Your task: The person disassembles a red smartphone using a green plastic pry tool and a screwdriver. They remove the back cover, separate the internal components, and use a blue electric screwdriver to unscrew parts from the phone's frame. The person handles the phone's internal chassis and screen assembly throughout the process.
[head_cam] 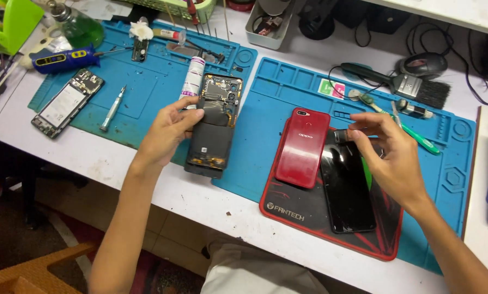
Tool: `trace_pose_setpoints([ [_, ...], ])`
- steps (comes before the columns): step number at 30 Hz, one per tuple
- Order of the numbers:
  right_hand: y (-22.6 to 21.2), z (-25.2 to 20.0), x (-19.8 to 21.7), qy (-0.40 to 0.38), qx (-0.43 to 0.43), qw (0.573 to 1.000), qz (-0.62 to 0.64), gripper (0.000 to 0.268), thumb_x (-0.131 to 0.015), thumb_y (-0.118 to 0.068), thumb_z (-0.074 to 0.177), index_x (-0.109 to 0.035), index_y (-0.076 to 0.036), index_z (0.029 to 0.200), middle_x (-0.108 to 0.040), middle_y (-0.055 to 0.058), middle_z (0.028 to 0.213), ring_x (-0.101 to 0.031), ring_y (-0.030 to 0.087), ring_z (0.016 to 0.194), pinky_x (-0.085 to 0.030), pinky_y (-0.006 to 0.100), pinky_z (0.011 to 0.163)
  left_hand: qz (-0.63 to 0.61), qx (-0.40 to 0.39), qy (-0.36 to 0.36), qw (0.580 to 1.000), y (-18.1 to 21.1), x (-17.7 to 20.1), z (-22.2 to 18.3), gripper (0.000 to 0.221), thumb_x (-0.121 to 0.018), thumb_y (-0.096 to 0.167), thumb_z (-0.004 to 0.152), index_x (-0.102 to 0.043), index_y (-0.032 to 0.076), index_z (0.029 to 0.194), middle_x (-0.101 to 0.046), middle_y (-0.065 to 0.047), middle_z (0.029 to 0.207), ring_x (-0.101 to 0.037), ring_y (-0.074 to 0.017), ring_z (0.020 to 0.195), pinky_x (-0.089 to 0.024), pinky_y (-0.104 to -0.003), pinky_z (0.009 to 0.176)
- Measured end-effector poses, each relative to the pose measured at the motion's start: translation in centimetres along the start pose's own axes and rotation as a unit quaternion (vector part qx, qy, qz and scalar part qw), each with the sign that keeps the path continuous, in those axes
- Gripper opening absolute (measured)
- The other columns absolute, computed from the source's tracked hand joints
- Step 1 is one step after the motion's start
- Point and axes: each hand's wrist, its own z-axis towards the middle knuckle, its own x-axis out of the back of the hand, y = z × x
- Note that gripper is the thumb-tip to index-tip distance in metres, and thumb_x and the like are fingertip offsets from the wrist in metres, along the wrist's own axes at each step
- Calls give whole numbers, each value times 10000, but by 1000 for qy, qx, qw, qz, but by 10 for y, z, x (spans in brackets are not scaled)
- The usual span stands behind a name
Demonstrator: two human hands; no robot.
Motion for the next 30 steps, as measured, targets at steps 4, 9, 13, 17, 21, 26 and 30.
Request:
trace_pose_setpoints([
  [4, 8, -5, 6, 1, 6, 1000, -19, 201, -607, -72, 1044, -630, -23, 1237, -700, 94, 1196, -710, 178, 1053, -528, 280, 818, 36, 6, 67, 997, 0, 46, -4, 565, -673, 322, 896, -585, 110, 1412, -720, -81, 1151, -682, -161, 1018, -551, -277, 760],
  [9, 16, -13, 12, 12, 7, 998, -53, 195, -617, -36, 1066, -654, 21, 1248, -695, 147, 1206, -686, 230, 1101, -533, 303, 892, 24, -33, 157, 987, -7, 104, 2, 410, -659, 203, 975, -620, 61, 1358, -718, -88, 1140, -708, -154, 957, -638, -296, 803],
  [13, 17, -12, 9, 9, 5, 999, -48, 194, -611, -38, 1066, -655, 18, 1246, -696, 141, 1220, -680, 214, 1061, -519, 290, 852, 4, -41, 177, 983, -23, 122, 11, 351, -669, 180, 982, -648, 66, 1314, -733, -78, 1117, -717, -138, 928, -639, -280, 785],
  [17, 5, 3, -5, 4, 12, 998, -59, 165, -609, -63, 1078, -666, -20, 1227, -693, 112, 1210, -679, 198, 1049, -513, 304, 814, 34, -30, 197, 979, -22, 119, 13, 399, -658, 199, 987, -624, 64, 1362, -730, -68, 1137, -711, -132, 956, -636, -276, 783],
  [21, -12, 42, -48, -44, 145, 988, -18, 190, -677, -26, 1027, -707, -3, 1214, -688, 151, 1047, -721, 326, 951, -593, 411, 822, 44, -151, 180, 971, -51, 138, 36, 334, -687, 118, 1041, -638, -51, 1325, -738, -191, 1002, -767, -269, 882, -655, -384, 749],
  [26, -68, 79, -142, -174, 189, 966, 40, 194, -647, -90, 1007, -674, -13, 1184, -692, 194, 1016, -730, 375, 944, -607, 488, 835, 16, -144, 198, 969, -48, 134, 28, 351, -713, 124, 1017, -638, -50, 1312, -746, -177, 1007, -770, -255, 897, -659, -378, 763],
  [30, -93, 101, -224, -285, 185, 937, 76, 269, -621, -147, 1002, -616, -39, 1248, -704, 231, 1084, -744, 413, 968, -616, 512, 838, 30, -126, 217, 968, -44, 154, 18, 332, -688, 123, 1018, -650, -30, 1310, -744, -126, 965, -774, -224, 867, -664, -337, 715],
])
